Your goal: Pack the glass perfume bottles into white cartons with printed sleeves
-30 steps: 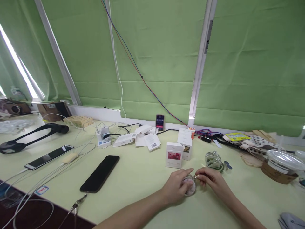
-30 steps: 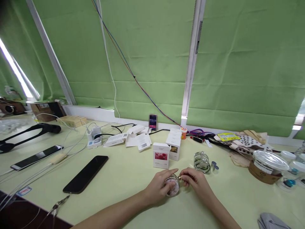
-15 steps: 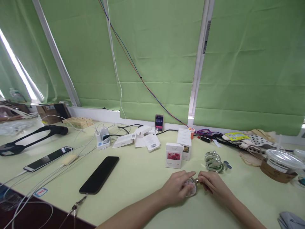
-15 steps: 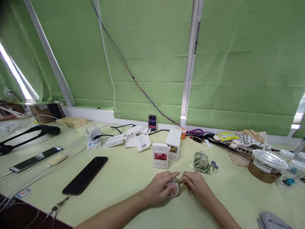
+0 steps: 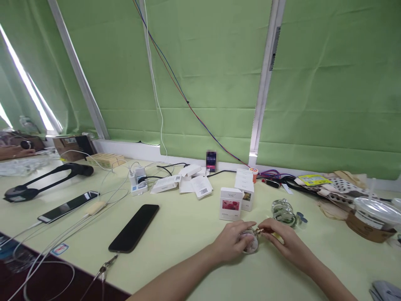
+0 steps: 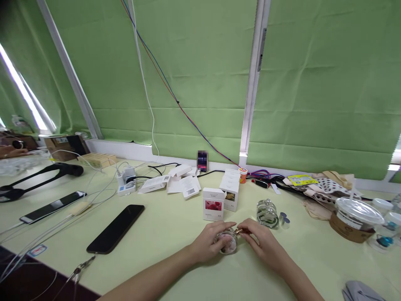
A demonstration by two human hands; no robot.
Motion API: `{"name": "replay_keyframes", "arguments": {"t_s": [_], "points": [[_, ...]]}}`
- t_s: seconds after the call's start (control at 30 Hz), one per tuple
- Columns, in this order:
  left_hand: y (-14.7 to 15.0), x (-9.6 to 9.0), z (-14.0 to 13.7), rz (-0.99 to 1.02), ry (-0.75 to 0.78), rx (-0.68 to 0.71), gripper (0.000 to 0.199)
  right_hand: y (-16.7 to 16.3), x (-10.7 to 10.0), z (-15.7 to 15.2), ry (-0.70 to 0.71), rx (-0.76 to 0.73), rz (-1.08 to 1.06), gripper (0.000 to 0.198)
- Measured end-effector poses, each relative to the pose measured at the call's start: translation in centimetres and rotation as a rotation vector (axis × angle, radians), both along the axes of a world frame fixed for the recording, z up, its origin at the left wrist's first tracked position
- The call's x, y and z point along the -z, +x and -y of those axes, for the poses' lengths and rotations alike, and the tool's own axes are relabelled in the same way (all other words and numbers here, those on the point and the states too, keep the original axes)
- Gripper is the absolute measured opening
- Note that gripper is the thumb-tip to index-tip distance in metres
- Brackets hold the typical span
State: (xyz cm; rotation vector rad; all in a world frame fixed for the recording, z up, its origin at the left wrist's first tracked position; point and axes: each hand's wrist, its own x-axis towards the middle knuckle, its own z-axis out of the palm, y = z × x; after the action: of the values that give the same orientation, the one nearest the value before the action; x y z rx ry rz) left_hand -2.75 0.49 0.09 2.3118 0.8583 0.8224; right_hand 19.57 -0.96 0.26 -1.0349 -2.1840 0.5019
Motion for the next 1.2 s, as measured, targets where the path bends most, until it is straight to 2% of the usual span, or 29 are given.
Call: {"name": "replay_keyframes", "arguments": {"t_s": [0.23,0.4,0.63,0.77,0.93,1.2], "points": [[0.0,0.2,0.2,-0.034,0.049,0.015,0.042,-0.2,0.4,-0.1,0.034,0.03,0.052,0.022],[0.0,0.4,0.3,-0.08,0.114,0.035,0.042,-0.2,0.9,-0.2,0.047,0.082,0.142,0.035],[0.0,0.4,0.2,-0.085,0.103,0.046,0.042,-0.2,1.2,-1.0,0.067,0.076,0.177,0.056],[0.2,0.3,0.0,-0.034,0.048,0.038,0.042,0.2,0.5,-0.5,0.04,0.052,0.092,0.04],[0.2,0.2,0.0,-0.02,0.026,0.034,0.041,0.5,0.0,0.2,0.035,0.018,0.026,0.031],[0.1,0.4,0.3,-0.064,0.098,0.04,0.044,-0.3,0.9,0.0,0.04,0.075,0.03,0.032]]}}
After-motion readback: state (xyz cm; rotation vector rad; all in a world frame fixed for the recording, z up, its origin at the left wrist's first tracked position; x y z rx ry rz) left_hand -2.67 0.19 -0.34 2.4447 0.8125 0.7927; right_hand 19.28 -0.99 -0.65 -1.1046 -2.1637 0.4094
